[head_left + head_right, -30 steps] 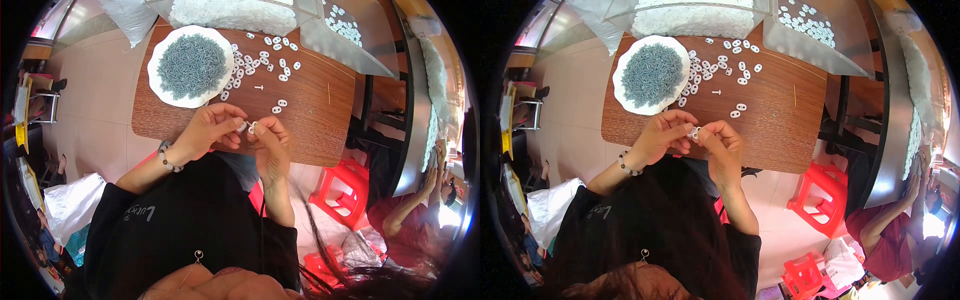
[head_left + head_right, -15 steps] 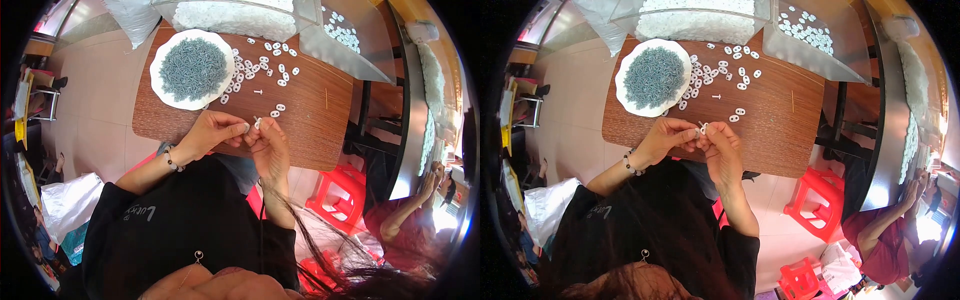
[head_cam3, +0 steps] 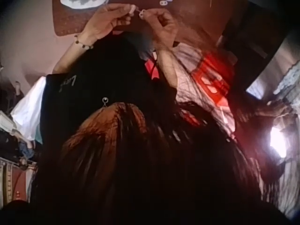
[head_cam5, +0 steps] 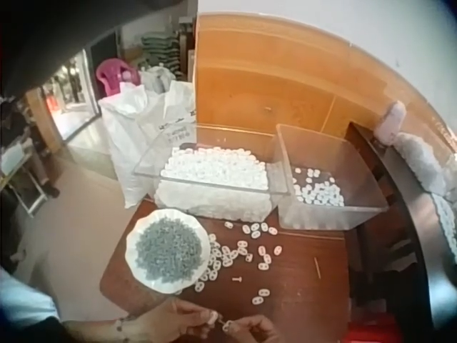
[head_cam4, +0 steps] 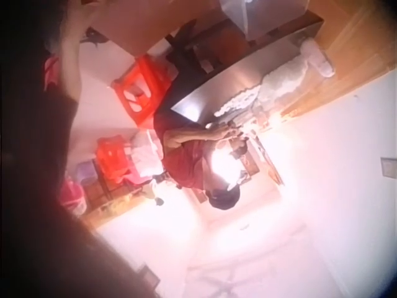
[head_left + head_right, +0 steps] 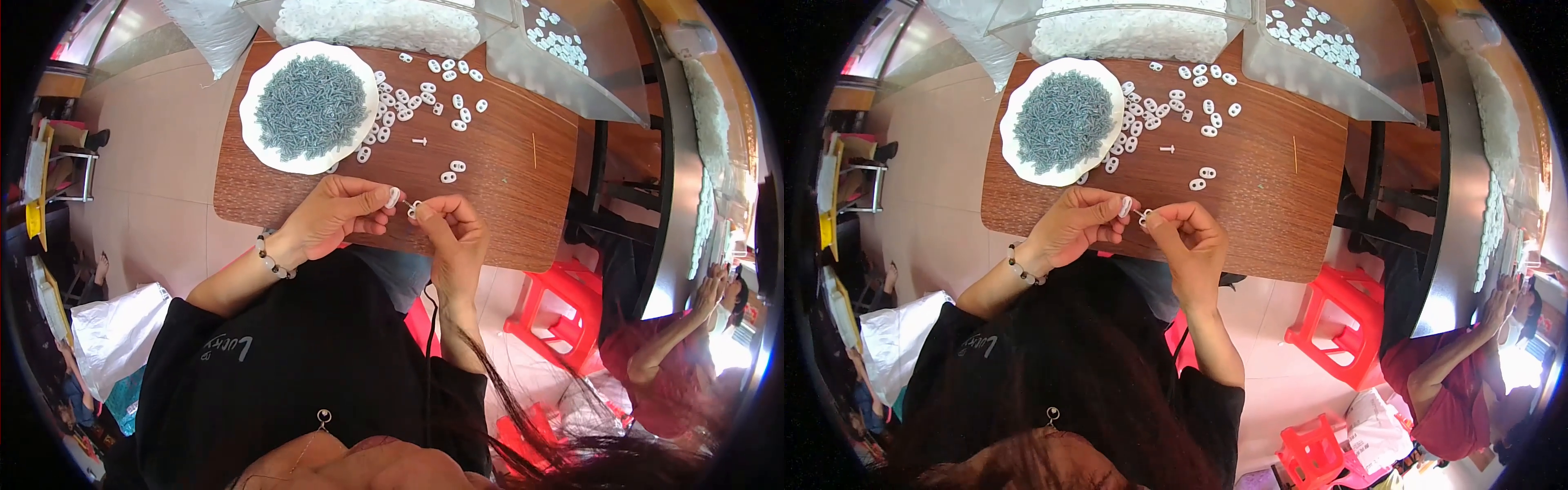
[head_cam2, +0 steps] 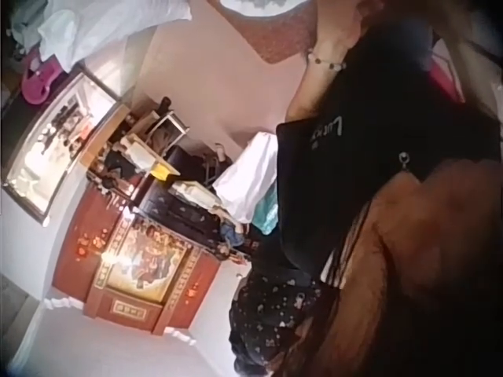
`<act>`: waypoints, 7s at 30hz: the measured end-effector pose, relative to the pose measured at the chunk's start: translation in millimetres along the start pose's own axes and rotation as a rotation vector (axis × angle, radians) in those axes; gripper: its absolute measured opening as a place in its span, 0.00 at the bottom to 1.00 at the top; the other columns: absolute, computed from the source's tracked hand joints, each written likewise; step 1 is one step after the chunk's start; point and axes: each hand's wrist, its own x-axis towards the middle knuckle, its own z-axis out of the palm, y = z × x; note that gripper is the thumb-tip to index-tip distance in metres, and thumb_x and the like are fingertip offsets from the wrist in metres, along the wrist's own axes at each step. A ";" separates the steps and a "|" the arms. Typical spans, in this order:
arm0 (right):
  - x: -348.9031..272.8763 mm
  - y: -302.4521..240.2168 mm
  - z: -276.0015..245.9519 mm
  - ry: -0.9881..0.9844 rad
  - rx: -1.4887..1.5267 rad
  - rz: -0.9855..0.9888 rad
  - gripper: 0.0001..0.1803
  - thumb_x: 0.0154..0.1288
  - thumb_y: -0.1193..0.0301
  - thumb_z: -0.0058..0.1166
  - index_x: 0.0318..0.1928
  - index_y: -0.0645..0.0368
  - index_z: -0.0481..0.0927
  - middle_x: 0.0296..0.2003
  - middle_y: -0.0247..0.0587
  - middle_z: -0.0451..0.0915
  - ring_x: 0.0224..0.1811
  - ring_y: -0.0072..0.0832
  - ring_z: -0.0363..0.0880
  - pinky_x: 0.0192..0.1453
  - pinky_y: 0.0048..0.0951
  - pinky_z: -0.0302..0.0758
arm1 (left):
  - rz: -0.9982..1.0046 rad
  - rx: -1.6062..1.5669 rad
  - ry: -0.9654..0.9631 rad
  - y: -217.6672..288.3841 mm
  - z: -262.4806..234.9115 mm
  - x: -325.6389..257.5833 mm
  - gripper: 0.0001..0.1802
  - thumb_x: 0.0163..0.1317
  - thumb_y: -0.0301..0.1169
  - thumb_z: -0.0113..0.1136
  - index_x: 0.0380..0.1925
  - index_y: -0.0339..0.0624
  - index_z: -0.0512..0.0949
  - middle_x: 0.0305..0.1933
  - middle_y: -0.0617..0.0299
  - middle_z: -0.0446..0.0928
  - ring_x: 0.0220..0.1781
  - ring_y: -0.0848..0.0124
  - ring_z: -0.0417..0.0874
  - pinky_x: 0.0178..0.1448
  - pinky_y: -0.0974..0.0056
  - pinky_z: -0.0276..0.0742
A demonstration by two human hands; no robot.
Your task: Manual assembly of small white plastic components by inserting tiny grey metal pins into them.
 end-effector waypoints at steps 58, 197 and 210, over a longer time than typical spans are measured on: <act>-1.6 4.3 -1.3 -0.177 -0.129 -0.063 0.20 0.55 0.75 0.68 0.49 0.63 0.79 0.41 0.35 0.80 0.42 0.18 0.73 0.48 0.21 0.70 | 0.086 0.403 -0.021 20.7 12.7 -15.7 0.13 0.62 0.35 0.66 0.37 0.35 0.84 0.30 0.64 0.82 0.27 0.82 0.78 0.32 0.76 0.75; 141.3 -21.7 -14.7 -0.089 -1.422 -0.734 0.09 0.55 0.72 0.62 0.39 0.57 0.84 0.33 0.43 0.77 0.42 0.42 0.73 0.43 0.40 0.74 | -0.045 0.203 0.083 -9.4 -29.7 -20.9 0.13 0.68 0.35 0.55 0.30 0.37 0.80 0.26 0.67 0.76 0.26 0.82 0.74 0.33 0.74 0.73; 132.3 -23.9 -6.6 -0.069 -1.242 -0.698 0.03 0.57 0.74 0.60 0.33 0.58 0.82 0.27 0.40 0.80 0.31 0.35 0.76 0.37 0.34 0.73 | 0.517 0.623 0.383 28.1 -28.5 -25.1 0.06 0.63 0.27 0.58 0.33 0.37 0.81 0.27 0.67 0.77 0.28 0.78 0.75 0.33 0.74 0.70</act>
